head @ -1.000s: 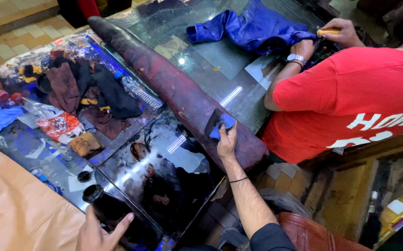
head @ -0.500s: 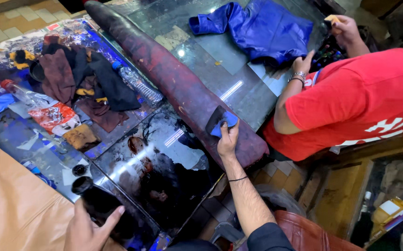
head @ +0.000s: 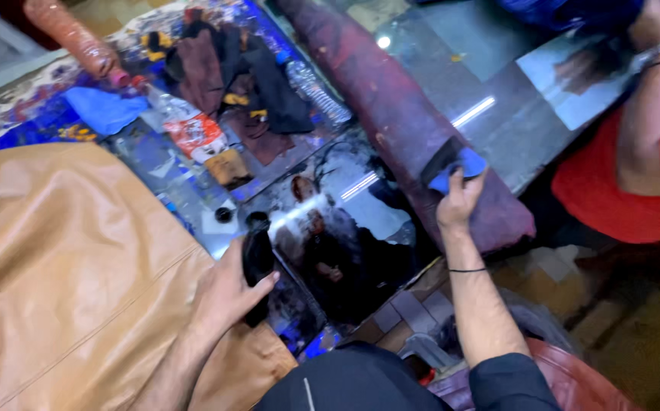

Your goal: The person pours dark dye from a bottle onto a sponge and rubs it by hand onto discolored patches of a tan leather jacket spread on a work table, working over the stained areas section by section and re-wetting the sponge as needed.

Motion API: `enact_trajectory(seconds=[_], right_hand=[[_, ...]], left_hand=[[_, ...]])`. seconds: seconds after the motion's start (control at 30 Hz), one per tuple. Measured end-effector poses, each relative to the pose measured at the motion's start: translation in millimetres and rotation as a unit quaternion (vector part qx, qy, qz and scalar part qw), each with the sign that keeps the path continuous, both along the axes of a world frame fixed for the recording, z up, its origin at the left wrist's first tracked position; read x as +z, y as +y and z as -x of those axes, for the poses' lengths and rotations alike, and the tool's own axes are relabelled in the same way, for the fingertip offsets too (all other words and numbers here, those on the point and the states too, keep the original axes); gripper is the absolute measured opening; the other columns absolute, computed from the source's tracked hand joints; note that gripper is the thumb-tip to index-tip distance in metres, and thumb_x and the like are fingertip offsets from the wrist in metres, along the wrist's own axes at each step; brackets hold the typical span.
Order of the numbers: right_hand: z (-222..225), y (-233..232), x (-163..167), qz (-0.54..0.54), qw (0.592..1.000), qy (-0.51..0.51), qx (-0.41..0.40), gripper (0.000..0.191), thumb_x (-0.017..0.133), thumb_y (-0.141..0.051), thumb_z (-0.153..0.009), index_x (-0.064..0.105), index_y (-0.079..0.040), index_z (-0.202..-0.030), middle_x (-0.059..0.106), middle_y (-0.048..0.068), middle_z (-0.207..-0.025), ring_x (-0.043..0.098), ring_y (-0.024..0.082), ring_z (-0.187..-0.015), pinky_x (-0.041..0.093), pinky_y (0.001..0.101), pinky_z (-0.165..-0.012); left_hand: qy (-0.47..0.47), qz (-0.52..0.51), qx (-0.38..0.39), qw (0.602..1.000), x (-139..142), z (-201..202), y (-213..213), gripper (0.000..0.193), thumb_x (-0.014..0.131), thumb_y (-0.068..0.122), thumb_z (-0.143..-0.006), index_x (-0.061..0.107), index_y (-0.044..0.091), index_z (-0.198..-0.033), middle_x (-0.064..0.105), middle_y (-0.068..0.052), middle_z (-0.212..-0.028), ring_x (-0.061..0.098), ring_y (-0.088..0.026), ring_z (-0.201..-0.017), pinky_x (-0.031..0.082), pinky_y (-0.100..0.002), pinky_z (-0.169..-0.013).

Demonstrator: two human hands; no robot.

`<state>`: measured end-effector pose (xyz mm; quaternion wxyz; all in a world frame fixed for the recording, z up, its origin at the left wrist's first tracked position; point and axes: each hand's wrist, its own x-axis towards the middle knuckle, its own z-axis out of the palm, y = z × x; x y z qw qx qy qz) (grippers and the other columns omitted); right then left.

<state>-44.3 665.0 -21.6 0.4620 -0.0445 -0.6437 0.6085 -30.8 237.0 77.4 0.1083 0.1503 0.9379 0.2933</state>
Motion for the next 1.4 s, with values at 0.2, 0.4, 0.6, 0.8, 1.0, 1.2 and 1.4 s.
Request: enact_trajectory(seconds=[0.2, 0.4, 0.6, 0.8, 1.0, 1.2, 1.4], right_hand=[[-2.1, -4.3, 1.8, -0.051, 0.999, 0.004, -0.007, 0.02, 0.051, -0.015, -0.115, 0.051, -0.001, -0.128, 0.055, 0.005, -0.119, 0.051, 0.014, -0.109, 0.043, 0.0314, -0.103], [-4.9, -7.9, 3.6, -0.045, 0.999, -0.003, -0.002, 0.024, 0.052, -0.018, -0.115, 0.048, 0.0, -0.131, 0.057, 0.006, -0.121, 0.053, 0.015, -0.112, 0.045, 0.0322, -0.105], [-6.8, -10.2, 7.5, -0.051, 0.999, -0.009, -0.01, 0.03, 0.053, -0.023, -0.116, 0.048, 0.001, -0.134, 0.059, 0.007, -0.124, 0.055, 0.016, -0.114, 0.045, 0.0331, -0.107], [-7.9, -11.1, 11.9, -0.058, 0.998, -0.007, -0.015, 0.035, 0.055, -0.026, -0.116, 0.047, 0.001, -0.137, 0.059, 0.008, -0.126, 0.055, 0.017, -0.117, 0.045, 0.0342, -0.11], [-8.1, -14.1, 15.8, -0.047, 0.999, -0.009, -0.01, 0.034, 0.056, -0.027, -0.116, 0.047, 0.0, -0.135, 0.061, 0.007, -0.123, 0.056, 0.017, -0.114, 0.046, 0.0344, -0.107], [-10.7, -15.5, 19.3, -0.043, 0.999, -0.014, -0.008, 0.033, 0.055, -0.026, -0.116, 0.048, 0.0, -0.135, 0.061, 0.006, -0.122, 0.057, 0.016, -0.113, 0.047, 0.0338, -0.105], [-11.5, -15.7, 20.1, -0.04, 0.999, -0.015, -0.005, 0.032, 0.055, -0.026, -0.115, 0.049, 0.0, -0.134, 0.062, 0.006, -0.12, 0.057, 0.015, -0.111, 0.048, 0.0334, -0.104]], left_hand=[[-0.03, 0.067, -0.037, 0.997, 13.7, 37.9, 0.1, 0.074, 0.079, 0.039, -0.072, 0.048, 0.005, -0.13, 0.068, -0.024, -0.114, 0.068, -0.043, -0.104, 0.054, -0.051, -0.086], [-0.061, 0.195, -0.106, 0.973, 7.0, 64.2, 17.4, 0.077, 0.08, 0.042, -0.073, 0.046, 0.005, -0.131, 0.071, -0.024, -0.107, 0.069, -0.041, -0.101, 0.054, -0.05, -0.088], [-0.063, 0.209, -0.119, 0.968, -4.7, 89.5, 38.5, 0.088, 0.082, 0.041, -0.07, 0.04, 0.007, -0.14, 0.072, -0.023, -0.108, 0.071, -0.04, -0.102, 0.055, -0.049, -0.09], [-0.08, 0.267, -0.136, 0.951, -2.0, 107.7, 51.6, 0.085, 0.083, 0.042, -0.072, 0.044, 0.009, -0.14, 0.073, -0.021, -0.112, 0.071, -0.039, -0.105, 0.055, -0.049, -0.094], [-0.116, 0.275, -0.156, 0.941, 5.1, 122.1, 52.9, 0.087, 0.083, 0.041, -0.073, 0.044, 0.005, -0.142, 0.071, -0.022, -0.12, 0.069, -0.036, -0.112, 0.054, -0.045, -0.098], [-0.133, 0.259, -0.15, 0.945, 13.9, 129.4, 55.9, 0.1, 0.084, 0.042, -0.071, 0.037, 0.008, -0.152, 0.065, -0.024, -0.129, 0.066, -0.037, -0.118, 0.05, -0.043, -0.103], [-0.153, 0.279, -0.153, 0.936, 16.6, 131.8, 63.2, 0.101, 0.083, 0.042, -0.071, 0.036, 0.008, -0.154, 0.067, -0.024, -0.129, 0.067, -0.037, -0.118, 0.05, -0.043, -0.104]])
